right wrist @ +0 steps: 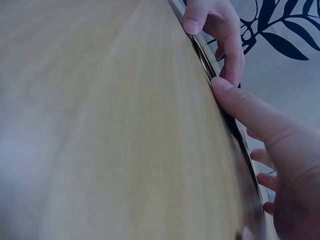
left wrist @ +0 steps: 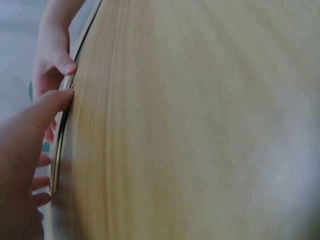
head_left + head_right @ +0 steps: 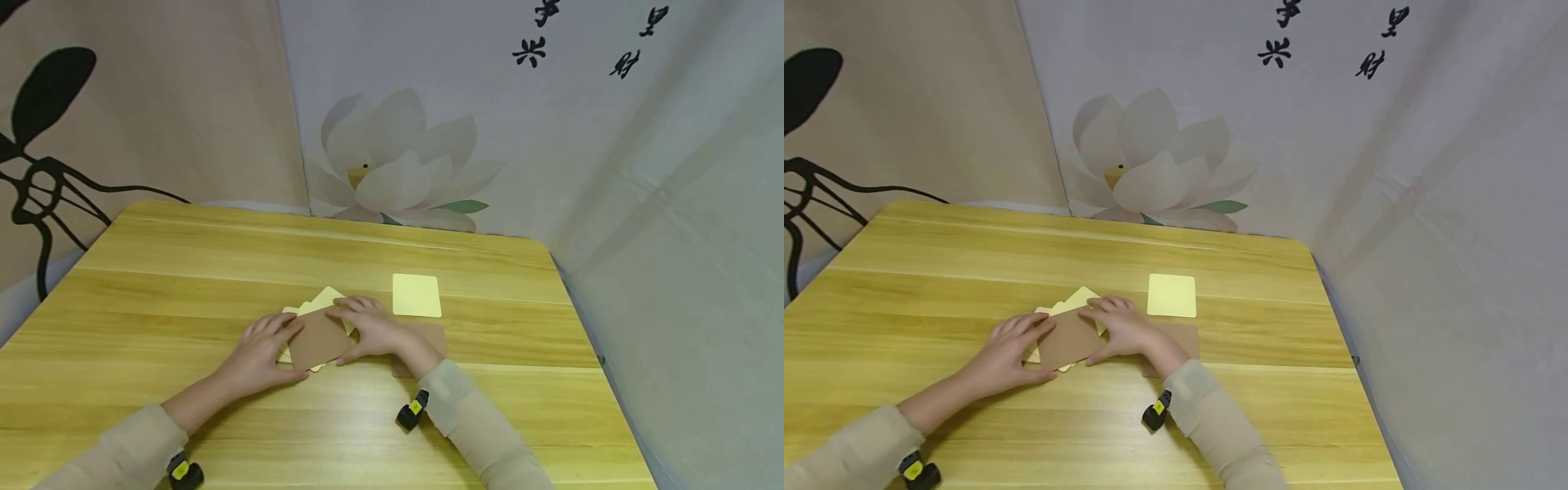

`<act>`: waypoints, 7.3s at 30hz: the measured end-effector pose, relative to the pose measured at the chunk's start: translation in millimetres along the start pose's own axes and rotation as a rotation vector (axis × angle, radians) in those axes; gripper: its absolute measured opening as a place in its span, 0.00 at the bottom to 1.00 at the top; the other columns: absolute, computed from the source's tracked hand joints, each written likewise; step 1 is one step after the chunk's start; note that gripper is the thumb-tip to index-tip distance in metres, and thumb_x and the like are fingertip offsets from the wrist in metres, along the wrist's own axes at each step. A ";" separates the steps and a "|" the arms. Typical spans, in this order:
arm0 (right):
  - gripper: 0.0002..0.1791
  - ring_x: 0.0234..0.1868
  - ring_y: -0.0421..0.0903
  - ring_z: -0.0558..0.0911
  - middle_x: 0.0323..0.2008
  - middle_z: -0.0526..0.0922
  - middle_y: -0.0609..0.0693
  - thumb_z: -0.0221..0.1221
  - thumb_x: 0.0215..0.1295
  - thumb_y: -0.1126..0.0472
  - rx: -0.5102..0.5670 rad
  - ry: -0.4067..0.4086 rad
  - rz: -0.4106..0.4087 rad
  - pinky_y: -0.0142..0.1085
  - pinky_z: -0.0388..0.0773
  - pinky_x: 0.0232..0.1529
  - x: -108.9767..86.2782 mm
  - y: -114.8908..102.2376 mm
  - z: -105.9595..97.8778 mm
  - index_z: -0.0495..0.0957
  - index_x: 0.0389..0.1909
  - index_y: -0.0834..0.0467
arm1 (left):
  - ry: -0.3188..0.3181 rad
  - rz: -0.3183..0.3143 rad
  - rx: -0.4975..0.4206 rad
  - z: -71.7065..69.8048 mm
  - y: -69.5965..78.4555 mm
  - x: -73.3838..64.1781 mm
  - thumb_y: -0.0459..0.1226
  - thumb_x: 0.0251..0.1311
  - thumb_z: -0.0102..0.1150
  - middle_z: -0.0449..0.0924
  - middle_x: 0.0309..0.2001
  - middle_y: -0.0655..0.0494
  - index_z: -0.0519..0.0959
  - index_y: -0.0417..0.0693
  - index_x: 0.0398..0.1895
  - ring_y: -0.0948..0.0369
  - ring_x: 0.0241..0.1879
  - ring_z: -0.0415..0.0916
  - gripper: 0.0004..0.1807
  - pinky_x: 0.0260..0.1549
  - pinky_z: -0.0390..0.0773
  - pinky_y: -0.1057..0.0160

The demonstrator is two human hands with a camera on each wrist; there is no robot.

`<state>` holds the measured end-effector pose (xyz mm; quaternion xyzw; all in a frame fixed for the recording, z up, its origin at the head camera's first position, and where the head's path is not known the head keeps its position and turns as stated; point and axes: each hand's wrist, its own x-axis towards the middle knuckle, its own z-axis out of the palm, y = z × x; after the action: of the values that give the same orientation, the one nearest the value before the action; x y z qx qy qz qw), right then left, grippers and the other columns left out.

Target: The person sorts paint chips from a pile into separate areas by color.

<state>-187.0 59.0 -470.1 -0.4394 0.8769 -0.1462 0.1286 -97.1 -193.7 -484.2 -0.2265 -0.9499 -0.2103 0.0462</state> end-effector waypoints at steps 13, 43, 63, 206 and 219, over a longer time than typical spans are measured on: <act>0.54 0.70 0.48 0.53 0.71 0.57 0.46 0.67 0.43 0.30 0.005 0.009 -0.003 0.51 0.47 0.68 2.9 0.8 2.9 0.58 0.72 0.41 | -0.006 0.012 -0.034 -2.2 -2.1 1.2 0.65 0.43 0.67 0.65 0.63 0.43 0.70 0.39 0.64 0.42 0.63 0.56 0.51 0.57 0.51 0.36; 0.55 0.70 0.50 0.52 0.70 0.57 0.50 0.66 0.40 0.27 0.021 0.155 0.074 0.52 0.46 0.67 -55.7 9.9 -5.3 0.59 0.71 0.41 | -0.018 0.111 -0.088 8.3 27.4 32.3 0.61 0.37 0.72 0.62 0.66 0.49 0.72 0.45 0.64 0.47 0.66 0.53 0.50 0.60 0.45 0.34; 0.55 0.70 0.52 0.52 0.68 0.57 0.52 0.71 0.41 0.34 0.126 0.203 0.162 0.55 0.45 0.66 -118.0 35.9 -8.1 0.61 0.71 0.46 | -0.090 0.205 -0.138 34.6 71.3 71.8 0.59 0.38 0.72 0.62 0.66 0.48 0.73 0.46 0.63 0.51 0.65 0.54 0.47 0.60 0.51 0.42; 0.56 0.69 0.54 0.56 0.68 0.59 0.57 0.68 0.46 0.33 0.069 0.288 0.507 0.52 0.54 0.65 -23.2 -43.0 21.5 0.60 0.71 0.58 | -0.274 0.240 -0.047 -14.9 -34.4 95.2 0.69 0.33 0.68 0.61 0.69 0.47 0.67 0.42 0.68 0.45 0.66 0.54 0.60 0.60 0.47 0.34; 0.56 0.70 0.54 0.54 0.70 0.56 0.55 0.67 0.46 0.33 0.061 0.271 0.424 0.49 0.50 0.67 -41.6 -24.4 9.8 0.58 0.72 0.57 | -0.205 0.292 0.011 -11.6 -23.8 95.8 0.66 0.34 0.70 0.63 0.68 0.48 0.68 0.44 0.68 0.47 0.65 0.56 0.57 0.59 0.52 0.38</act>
<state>-141.5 77.3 -466.1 -0.2180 0.9539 -0.2000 0.0509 -193.4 -178.5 -465.2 -0.3819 -0.9079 -0.1718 -0.0197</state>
